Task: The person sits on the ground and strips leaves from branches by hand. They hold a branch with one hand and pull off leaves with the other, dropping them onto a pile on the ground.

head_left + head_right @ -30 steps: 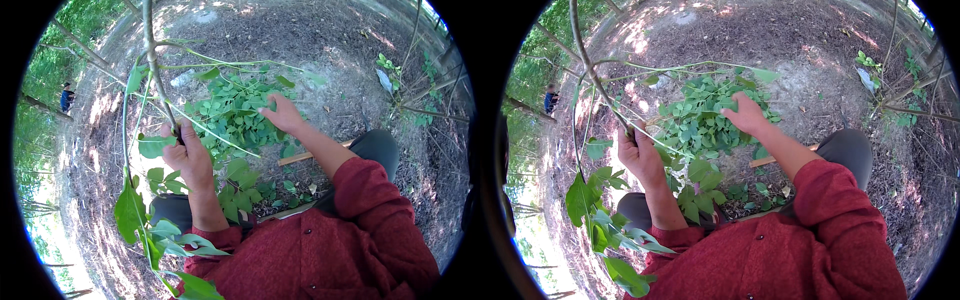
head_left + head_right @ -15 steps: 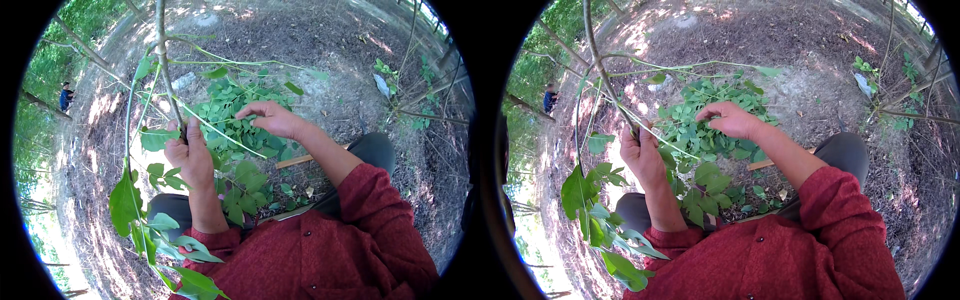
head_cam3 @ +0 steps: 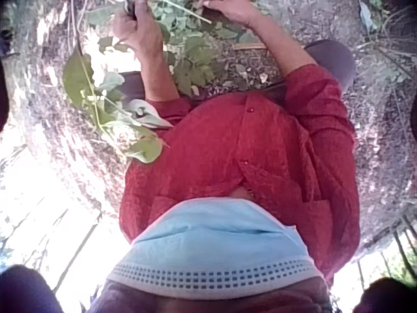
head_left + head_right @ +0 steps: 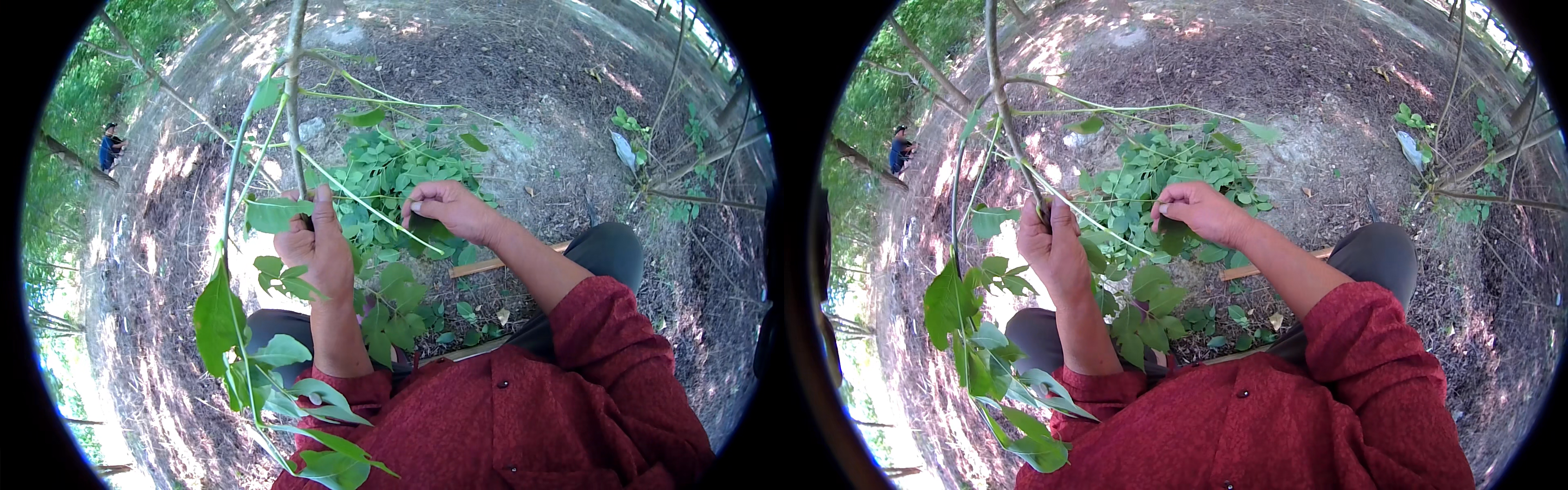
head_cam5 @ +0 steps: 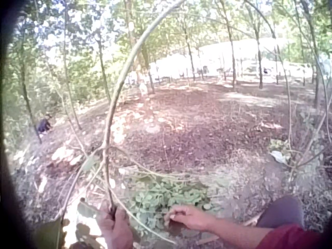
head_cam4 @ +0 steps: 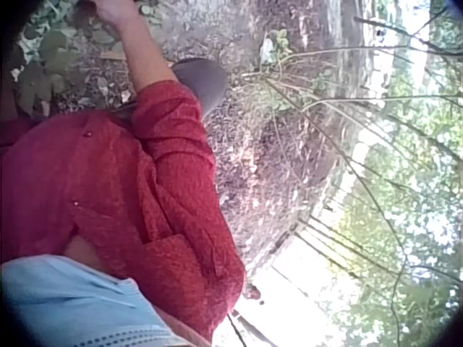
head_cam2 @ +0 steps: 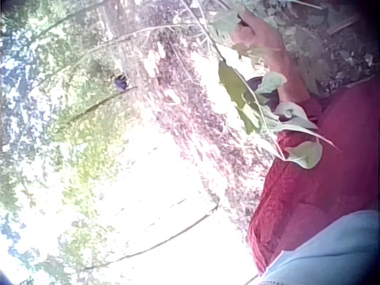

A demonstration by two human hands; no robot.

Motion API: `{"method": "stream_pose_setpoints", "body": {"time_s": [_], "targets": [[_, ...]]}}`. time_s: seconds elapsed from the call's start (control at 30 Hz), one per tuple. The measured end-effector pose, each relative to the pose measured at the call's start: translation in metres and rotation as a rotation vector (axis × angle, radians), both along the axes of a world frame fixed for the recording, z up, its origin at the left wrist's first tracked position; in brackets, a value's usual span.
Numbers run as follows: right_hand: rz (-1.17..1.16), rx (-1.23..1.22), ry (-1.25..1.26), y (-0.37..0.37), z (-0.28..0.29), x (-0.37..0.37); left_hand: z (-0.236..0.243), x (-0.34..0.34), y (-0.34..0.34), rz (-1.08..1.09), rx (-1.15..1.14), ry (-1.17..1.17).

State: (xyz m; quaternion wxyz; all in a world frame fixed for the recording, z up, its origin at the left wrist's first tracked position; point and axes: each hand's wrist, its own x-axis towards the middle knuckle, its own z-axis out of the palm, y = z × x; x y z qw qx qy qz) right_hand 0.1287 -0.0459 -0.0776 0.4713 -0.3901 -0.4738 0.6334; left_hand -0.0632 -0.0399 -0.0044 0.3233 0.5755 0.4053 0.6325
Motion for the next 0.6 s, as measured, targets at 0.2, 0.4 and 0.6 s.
{"method": "stream_pose_setpoints", "body": {"time_s": [0.2, 0.4, 0.6], "targets": [[-0.086, 0.041, -0.347, 0.004, -0.009, 0.004, -0.013, 0.007, 0.002, -0.023, -0.004, -0.003], [-0.268, 0.145, -0.917, 0.007, -0.017, -0.004, -0.03, 0.019, 0.001, -0.045, -0.034, 0.019], [-0.097, -0.108, -1.267, 0.02, -0.082, 0.025, 0.013, 0.015, -0.012, 0.125, 0.137, 0.062]]}}
